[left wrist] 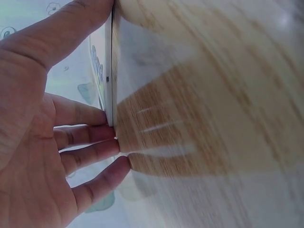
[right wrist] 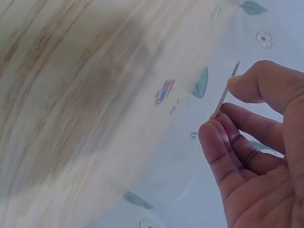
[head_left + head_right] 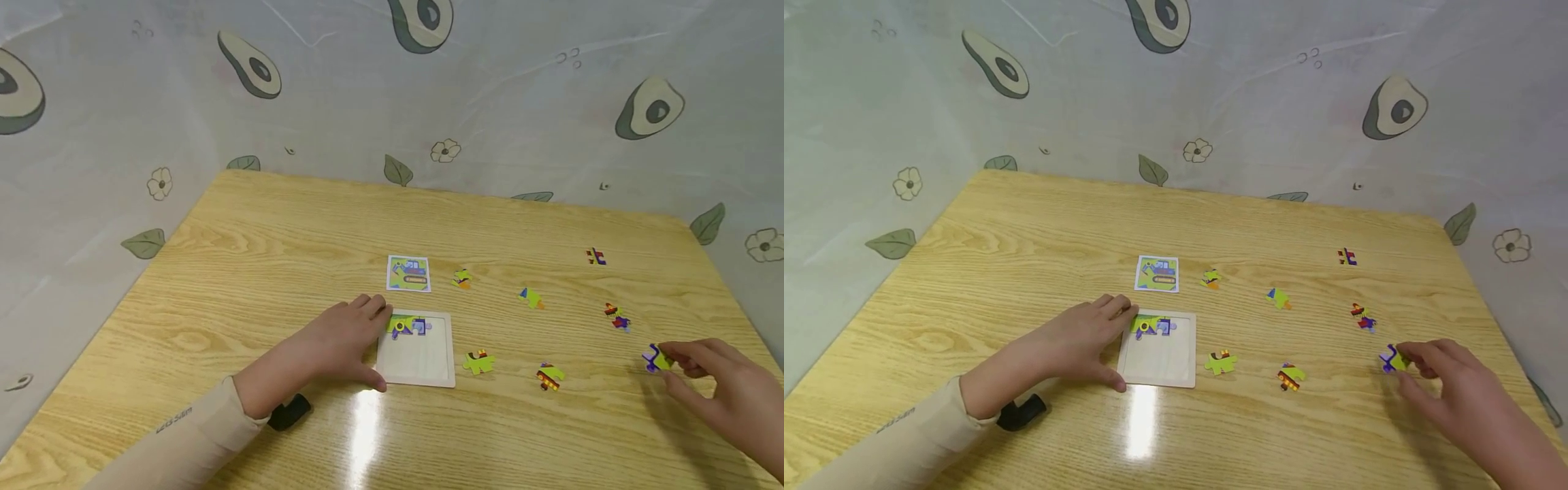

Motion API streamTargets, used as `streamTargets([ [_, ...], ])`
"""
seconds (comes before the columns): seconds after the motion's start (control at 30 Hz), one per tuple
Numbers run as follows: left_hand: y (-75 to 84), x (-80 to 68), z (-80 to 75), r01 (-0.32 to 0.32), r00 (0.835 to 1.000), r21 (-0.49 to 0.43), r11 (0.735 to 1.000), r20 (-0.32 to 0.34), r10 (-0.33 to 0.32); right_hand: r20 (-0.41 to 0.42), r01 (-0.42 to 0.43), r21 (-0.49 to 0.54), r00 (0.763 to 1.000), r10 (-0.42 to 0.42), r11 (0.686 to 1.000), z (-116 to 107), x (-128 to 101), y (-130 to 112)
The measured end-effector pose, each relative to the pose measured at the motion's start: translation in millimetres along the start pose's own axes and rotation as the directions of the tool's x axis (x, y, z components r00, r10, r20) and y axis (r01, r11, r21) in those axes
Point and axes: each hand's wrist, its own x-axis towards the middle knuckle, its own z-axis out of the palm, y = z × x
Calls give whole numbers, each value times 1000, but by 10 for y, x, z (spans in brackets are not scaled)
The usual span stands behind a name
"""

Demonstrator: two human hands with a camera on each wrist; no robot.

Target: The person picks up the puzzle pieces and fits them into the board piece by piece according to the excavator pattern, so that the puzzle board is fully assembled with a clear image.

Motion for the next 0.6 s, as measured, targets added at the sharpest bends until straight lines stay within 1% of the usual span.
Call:
streamTargets([
  [0.07,-5,-5,3,4,1000,-2,1000,-2,-4,2,9,-2,1000,-9,1000,-17,35,-44],
  [0.23,-11,-8,3,4,1000,-12,1000,1,-4,82,33,23,996,-35,999,13,118,-157],
  [0.37,-12,-6,7,4,1000,-18,1000,2,-4,105,104,62,988,-110,993,106,186,-248],
  [0.5,-8,-12,1,9,1000,-19,1000,4,-9,105,174,112,977,-186,978,205,274,-354],
  [0.6,-2,-15,-7,11,1000,-20,1000,7,-11,73,237,157,965,-250,959,278,352,-450],
])
